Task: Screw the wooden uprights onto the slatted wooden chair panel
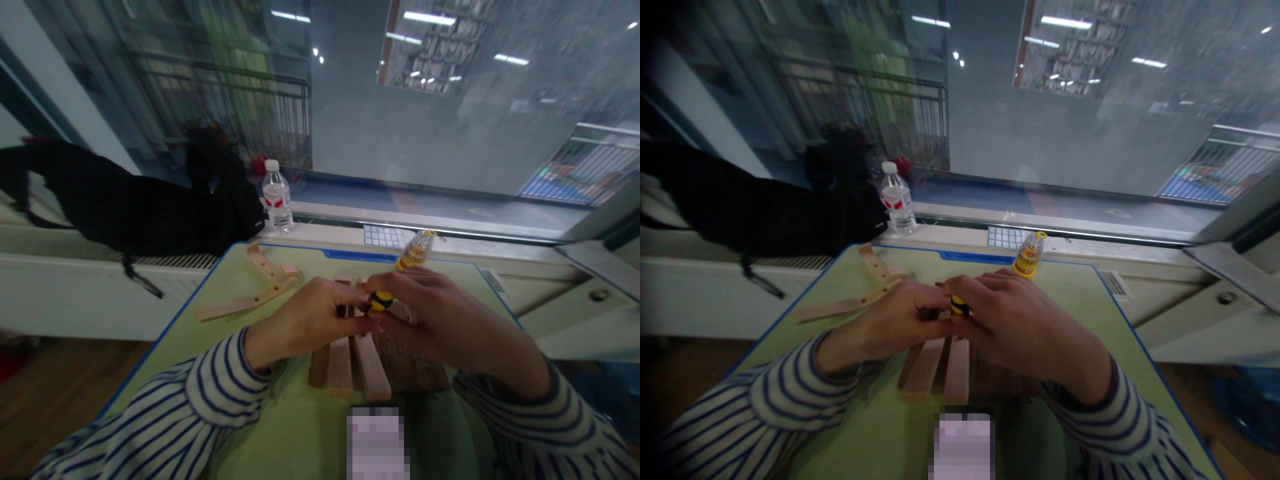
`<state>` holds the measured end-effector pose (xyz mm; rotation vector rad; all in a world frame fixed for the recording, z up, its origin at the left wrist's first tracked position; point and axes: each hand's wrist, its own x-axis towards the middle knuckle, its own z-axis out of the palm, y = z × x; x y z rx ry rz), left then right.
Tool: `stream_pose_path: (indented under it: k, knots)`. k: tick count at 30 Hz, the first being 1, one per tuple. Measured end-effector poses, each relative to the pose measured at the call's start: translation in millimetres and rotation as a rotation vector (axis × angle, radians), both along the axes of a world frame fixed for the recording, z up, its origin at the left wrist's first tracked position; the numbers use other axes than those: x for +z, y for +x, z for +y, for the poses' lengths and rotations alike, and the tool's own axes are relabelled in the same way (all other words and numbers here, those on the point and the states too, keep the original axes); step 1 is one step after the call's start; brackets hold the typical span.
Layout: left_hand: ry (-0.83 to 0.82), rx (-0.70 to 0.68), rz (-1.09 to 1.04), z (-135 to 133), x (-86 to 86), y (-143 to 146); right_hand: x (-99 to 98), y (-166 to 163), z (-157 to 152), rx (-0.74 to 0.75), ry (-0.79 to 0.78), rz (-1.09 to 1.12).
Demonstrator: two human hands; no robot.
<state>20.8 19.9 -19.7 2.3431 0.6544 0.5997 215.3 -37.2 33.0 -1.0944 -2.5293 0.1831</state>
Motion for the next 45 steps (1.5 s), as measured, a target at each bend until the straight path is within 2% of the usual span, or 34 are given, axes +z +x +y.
stream_pose_path:
  k: [15,24,30,40,45]
  knots:
    - [0.083,-0.024,0.073,-1.1,5.2,-2.2,1.0,0.9,-2.5,0.032,0.034,0.032]
    - [0.073,0.041,0.113,-4.3,10.1,-0.8,3.0,-0.8,-4.1,0.016,0.019,0.000]
    - [0.117,0.019,0.129,-2.9,10.7,-1.4,3.3,0.2,-5.2,0.009,0.049,0.022]
    - [0.082,-0.025,0.117,-3.1,7.7,-2.4,5.3,1.1,-5.7,0.066,0.071,0.054]
    - [0.063,-0.045,0.111,-3.4,9.1,-3.0,5.6,0.4,-6.6,0.046,0.053,0.049]
